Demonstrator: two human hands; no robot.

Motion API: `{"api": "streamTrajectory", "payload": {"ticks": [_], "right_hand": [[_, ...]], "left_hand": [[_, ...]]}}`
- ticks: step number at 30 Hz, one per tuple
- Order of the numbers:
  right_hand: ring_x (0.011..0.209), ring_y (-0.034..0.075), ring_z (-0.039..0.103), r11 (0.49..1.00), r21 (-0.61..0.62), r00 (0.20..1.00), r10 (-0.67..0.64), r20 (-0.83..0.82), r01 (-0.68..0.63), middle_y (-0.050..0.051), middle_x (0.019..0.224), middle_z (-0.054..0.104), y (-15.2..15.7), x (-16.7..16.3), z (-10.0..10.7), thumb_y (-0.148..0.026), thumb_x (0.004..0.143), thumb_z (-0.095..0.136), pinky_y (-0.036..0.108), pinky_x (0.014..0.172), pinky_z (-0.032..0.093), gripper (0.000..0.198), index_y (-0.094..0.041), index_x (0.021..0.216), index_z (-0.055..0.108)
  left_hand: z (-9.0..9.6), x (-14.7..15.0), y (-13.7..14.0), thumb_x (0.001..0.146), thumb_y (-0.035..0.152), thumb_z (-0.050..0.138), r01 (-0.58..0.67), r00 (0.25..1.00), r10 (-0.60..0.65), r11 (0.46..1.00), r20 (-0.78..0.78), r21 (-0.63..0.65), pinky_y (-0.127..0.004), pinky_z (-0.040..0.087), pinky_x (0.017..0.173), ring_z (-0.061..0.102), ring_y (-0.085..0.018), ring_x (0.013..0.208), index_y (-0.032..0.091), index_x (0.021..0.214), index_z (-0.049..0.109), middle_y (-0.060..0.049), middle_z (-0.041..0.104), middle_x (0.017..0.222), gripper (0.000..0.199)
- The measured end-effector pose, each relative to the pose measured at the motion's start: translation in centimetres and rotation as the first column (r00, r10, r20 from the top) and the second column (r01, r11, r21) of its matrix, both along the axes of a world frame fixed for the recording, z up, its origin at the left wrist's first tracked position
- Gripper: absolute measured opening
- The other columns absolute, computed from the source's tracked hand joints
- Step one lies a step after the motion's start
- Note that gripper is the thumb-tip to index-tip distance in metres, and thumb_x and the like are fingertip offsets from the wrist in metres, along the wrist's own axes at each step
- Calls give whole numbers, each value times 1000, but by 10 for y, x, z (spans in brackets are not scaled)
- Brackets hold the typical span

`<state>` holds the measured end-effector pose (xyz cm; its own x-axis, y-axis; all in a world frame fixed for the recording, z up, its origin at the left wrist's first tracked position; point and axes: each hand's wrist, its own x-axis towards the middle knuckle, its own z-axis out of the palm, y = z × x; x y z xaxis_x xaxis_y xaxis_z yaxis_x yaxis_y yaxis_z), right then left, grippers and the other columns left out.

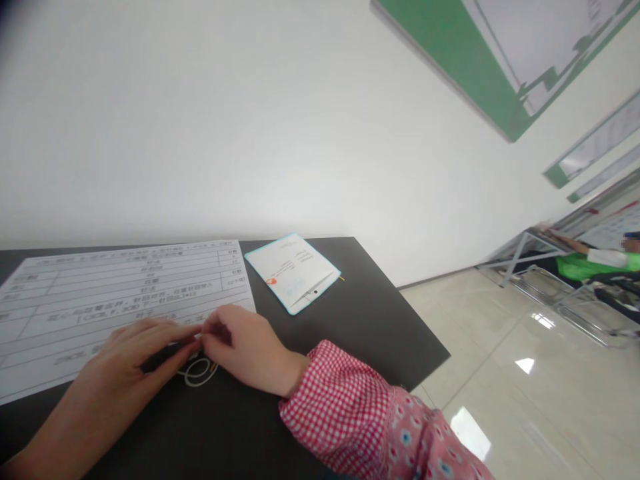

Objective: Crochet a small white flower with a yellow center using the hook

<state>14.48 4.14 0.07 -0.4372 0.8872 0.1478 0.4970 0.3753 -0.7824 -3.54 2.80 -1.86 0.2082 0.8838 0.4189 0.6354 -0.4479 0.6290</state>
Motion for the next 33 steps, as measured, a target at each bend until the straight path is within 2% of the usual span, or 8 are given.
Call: {"api": "streamTrajectory", "payload": {"ticks": [6,10,15,20,24,27,30,33], "right_hand": [[63,10,50,1000,-5,999,-16,-37,16,-5,71,53,-3,2,-2,-7,79,60,22,58,41,13,-20,78,57],[64,11,51,1000,-7,998,-25,-63,25,-4,71,54,-3,0,0,-5,78,57,23,58,41,15,-20,77,56],[62,11,55,1000,8,999,4,-42,-3,-3,70,58,-4,-2,2,-7,82,57,22,55,45,13,-20,80,58],[74,16,58,982,180,997,37,66,-48,1,79,61,-2,4,4,-4,80,56,27,66,47,18,-21,78,60],[91,25,55,938,345,986,-88,145,33,7,92,63,5,14,7,-2,82,51,42,84,44,24,-22,84,64],[101,29,52,906,411,975,-175,136,105,11,102,62,8,20,11,2,80,47,50,90,40,31,-21,92,65],[101,25,56,910,406,986,-133,102,81,8,103,64,4,18,15,-1,82,48,45,90,44,30,-22,95,63],[80,17,61,940,341,994,-40,103,2,1,81,65,-4,12,17,-8,82,56,31,75,49,16,-23,82,60]], "left_hand": [[9,3,-4,79,34,60,10,1000,-9,990,1,-143,-42,44,76,60,-24,79,28,77,73,0,71,74,15],[17,7,-7,81,27,60,38,998,-47,974,-31,-221,-42,44,79,58,-23,82,26,75,72,-1,71,75,13],[21,9,-9,79,19,64,-3,998,-13,957,-53,-290,-42,45,80,56,-23,83,24,71,72,-1,68,73,12],[22,10,-11,79,17,64,-8,999,-7,952,-50,-306,-42,46,81,56,-23,84,22,71,72,-2,68,74,12],[23,11,-12,79,16,63,-8,999,-5,951,-40,-310,-43,45,81,56,-24,84,21,69,72,-2,68,73,14],[23,11,-11,78,16,63,-4,999,-6,950,-32,-312,-42,45,81,57,-23,83,22,68,71,-1,68,72,14],[23,11,-11,78,16,63,1,1000,-9,951,-25,-310,-42,45,81,56,-23,82,22,68,71,-1,68,72,14],[21,10,-11,78,17,63,2,1000,-8,953,-18,-304,-43,45,80,56,-24,83,22,68,70,-2,68,72,14]]}}
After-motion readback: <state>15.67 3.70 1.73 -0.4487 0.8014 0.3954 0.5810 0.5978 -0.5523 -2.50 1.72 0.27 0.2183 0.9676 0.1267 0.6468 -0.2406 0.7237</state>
